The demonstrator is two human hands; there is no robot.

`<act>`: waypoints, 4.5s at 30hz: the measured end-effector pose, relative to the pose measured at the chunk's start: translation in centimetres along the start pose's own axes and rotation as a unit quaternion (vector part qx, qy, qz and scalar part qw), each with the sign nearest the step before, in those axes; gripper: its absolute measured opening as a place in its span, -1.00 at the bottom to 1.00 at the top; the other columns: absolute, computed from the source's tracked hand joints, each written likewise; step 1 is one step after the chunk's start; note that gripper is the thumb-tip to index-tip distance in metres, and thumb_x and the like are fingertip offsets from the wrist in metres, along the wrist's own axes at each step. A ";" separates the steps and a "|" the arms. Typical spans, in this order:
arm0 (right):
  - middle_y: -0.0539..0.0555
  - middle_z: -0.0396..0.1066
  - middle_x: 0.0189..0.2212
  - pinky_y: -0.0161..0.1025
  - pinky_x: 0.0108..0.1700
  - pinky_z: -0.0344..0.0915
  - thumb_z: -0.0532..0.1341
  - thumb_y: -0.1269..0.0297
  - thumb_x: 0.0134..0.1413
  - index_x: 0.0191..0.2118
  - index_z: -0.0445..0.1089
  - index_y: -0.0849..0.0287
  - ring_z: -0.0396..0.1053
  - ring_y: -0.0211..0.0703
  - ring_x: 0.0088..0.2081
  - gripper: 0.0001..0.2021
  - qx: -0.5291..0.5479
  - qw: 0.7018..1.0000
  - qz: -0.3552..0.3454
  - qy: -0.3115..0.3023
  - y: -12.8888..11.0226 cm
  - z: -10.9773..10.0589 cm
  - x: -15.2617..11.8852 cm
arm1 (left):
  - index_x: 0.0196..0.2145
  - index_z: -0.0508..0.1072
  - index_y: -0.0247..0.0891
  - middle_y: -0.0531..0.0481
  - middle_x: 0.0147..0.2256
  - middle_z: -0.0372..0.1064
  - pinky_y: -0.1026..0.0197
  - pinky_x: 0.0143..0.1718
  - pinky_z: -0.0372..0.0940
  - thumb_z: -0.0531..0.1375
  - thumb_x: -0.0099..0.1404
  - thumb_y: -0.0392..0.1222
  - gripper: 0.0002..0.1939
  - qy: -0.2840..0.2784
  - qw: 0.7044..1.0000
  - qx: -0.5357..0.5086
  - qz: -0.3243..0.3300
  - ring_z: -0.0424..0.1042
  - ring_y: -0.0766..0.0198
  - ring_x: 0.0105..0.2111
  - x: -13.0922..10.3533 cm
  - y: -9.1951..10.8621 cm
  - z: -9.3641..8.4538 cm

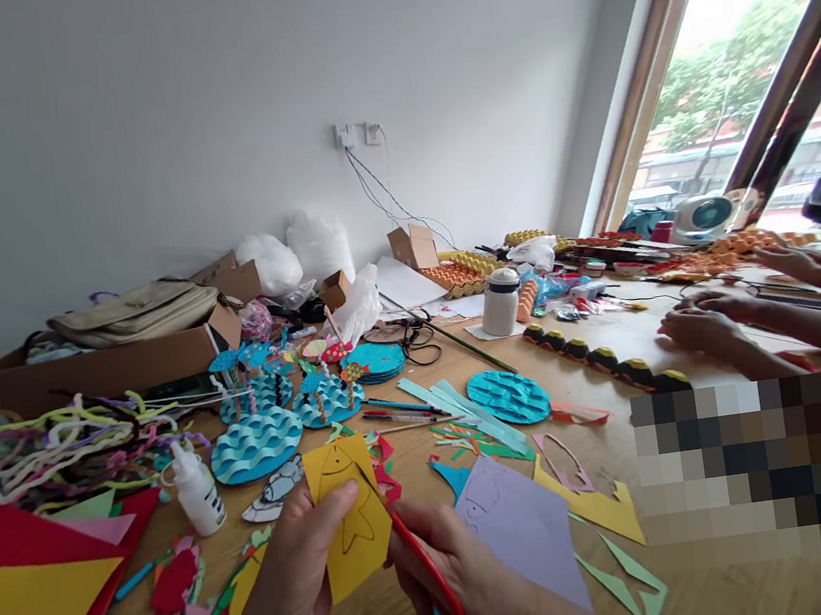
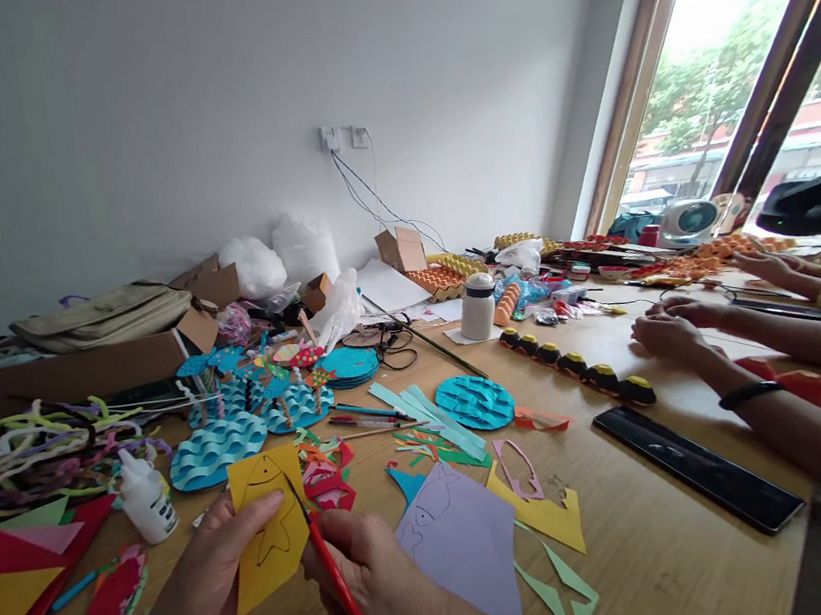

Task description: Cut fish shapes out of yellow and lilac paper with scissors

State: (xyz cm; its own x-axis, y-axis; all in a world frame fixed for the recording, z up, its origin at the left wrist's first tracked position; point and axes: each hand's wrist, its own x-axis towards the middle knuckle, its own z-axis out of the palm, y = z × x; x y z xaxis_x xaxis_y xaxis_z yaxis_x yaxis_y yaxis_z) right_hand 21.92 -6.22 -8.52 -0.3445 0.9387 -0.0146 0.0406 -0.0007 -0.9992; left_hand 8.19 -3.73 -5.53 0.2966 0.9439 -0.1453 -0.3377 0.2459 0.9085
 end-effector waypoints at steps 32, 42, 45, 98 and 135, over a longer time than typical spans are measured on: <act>-0.15 0.04 -0.72 -0.48 -0.70 0.04 0.03 -0.13 0.05 -0.54 0.11 0.17 0.05 -0.44 -0.73 -0.57 -0.024 1.000 -0.002 -0.006 0.1 -0.3 -0.2 | -0.33 0.47 -0.28 0.04 -0.58 0.50 0.27 -0.54 0.32 0.28 0.03 -0.21 -0.80 0.017 0.999 -0.024 -0.021 0.46 0.24 -0.60 -0.2 0.6 0.1; -0.16 0.06 -0.73 -0.47 -0.71 0.03 0.06 0.01 0.07 -0.52 0.16 0.17 0.09 -0.42 -0.74 -0.67 -0.027 0.999 0.021 0.010 0.4 -0.2 0.0 | -0.43 0.46 -0.24 0.08 -0.58 0.49 0.28 -0.52 0.34 0.32 -0.03 -0.19 -0.83 0.042 0.999 -0.018 0.002 0.47 0.26 -0.60 0.0 0.5 0.2; -0.15 0.08 -0.73 -0.47 -0.71 0.02 0.05 0.04 0.06 -0.53 0.15 0.17 0.10 -0.41 -0.73 -0.68 -0.028 0.999 0.018 0.010 0.2 -0.2 0.0 | -0.42 0.46 -0.24 0.09 -0.59 0.49 0.29 -0.52 0.33 0.32 -0.02 -0.19 -0.83 0.035 0.999 -0.018 -0.003 0.46 0.27 -0.60 -0.1 0.5 0.2; -0.16 0.02 -0.75 -0.51 -0.75 -0.01 0.05 0.03 0.10 -0.56 0.11 0.16 0.07 -0.43 -0.75 -0.65 -0.023 1.000 0.000 0.015 0.3 -0.1 -0.1 | -0.47 0.41 -0.21 0.13 -0.60 0.46 0.31 -0.54 0.32 0.33 -0.07 -0.14 -0.79 0.050 0.998 -0.014 -0.019 0.45 0.29 -0.60 -0.1 0.6 0.1; -0.15 0.05 -0.73 -0.51 -0.71 0.04 0.06 -0.03 0.07 -0.53 0.12 0.17 0.10 -0.43 -0.73 -0.63 -0.019 1.000 0.013 0.013 0.9 -0.1 0.2 | -0.48 0.41 -0.19 0.19 -0.64 0.42 0.33 -0.64 0.26 0.32 -0.05 -0.17 -0.84 0.078 0.997 0.010 -0.018 0.39 0.33 -0.68 -0.4 1.0 0.7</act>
State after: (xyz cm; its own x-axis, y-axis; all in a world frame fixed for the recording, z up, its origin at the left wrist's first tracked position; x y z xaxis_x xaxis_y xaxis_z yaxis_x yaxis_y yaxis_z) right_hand 21.95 -6.02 -9.44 -0.3187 0.9470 -0.0396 0.0860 -0.0127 -0.9962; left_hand 8.39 -4.05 -4.28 0.1642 0.9580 -0.2351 -0.3103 0.2764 0.9095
